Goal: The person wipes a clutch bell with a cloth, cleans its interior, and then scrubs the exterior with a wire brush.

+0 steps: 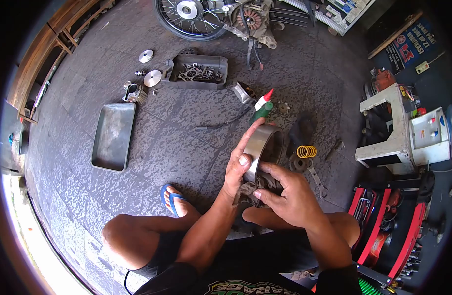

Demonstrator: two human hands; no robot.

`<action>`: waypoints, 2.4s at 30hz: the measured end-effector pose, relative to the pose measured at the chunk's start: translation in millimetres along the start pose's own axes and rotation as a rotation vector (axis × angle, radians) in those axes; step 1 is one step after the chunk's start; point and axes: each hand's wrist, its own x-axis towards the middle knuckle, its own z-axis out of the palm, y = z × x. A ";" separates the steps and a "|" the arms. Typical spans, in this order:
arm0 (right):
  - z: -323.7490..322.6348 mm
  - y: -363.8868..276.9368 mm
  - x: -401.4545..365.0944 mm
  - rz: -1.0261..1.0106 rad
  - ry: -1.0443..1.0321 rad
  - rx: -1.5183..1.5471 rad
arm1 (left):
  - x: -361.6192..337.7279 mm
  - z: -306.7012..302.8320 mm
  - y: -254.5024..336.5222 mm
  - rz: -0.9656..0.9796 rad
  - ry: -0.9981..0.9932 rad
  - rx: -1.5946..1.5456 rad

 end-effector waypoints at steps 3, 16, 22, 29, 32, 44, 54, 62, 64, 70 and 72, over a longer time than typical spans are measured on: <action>6.2 3.9 -2.4 0.021 0.032 0.035 | 1.2 2.4 1.2 -0.013 0.006 0.029; 22.9 31.9 -6.6 0.112 0.077 0.223 | -5.1 -10.2 -8.0 -0.047 0.017 0.085; 31.3 22.6 -9.6 0.247 0.122 0.510 | -3.2 -17.5 -10.3 -0.041 -0.026 0.131; 44.6 29.7 -9.6 0.249 0.185 0.532 | -8.8 -15.3 -9.7 -0.051 0.017 0.211; 49.1 30.3 -11.3 0.227 0.225 0.596 | -8.7 -14.9 -8.3 -0.037 0.001 0.263; 128.2 129.7 -23.9 0.519 0.214 1.037 | -75.4 -117.4 -70.3 -0.328 0.269 0.068; 144.3 152.9 -24.4 0.572 0.183 1.241 | -83.4 -138.4 -77.9 -0.403 0.331 0.011; 157.4 153.7 -30.4 0.544 0.372 1.265 | -85.3 -144.4 -84.0 -0.435 0.318 0.124; 158.9 150.6 -31.5 0.540 0.396 1.251 | -84.6 -145.6 -84.5 -0.428 0.322 0.130; 154.2 162.1 -28.7 0.500 0.321 1.185 | -86.2 -148.3 -84.8 -0.446 0.316 0.071; 153.6 163.2 -26.7 0.479 0.306 1.179 | -84.7 -148.5 -85.3 -0.431 0.319 0.078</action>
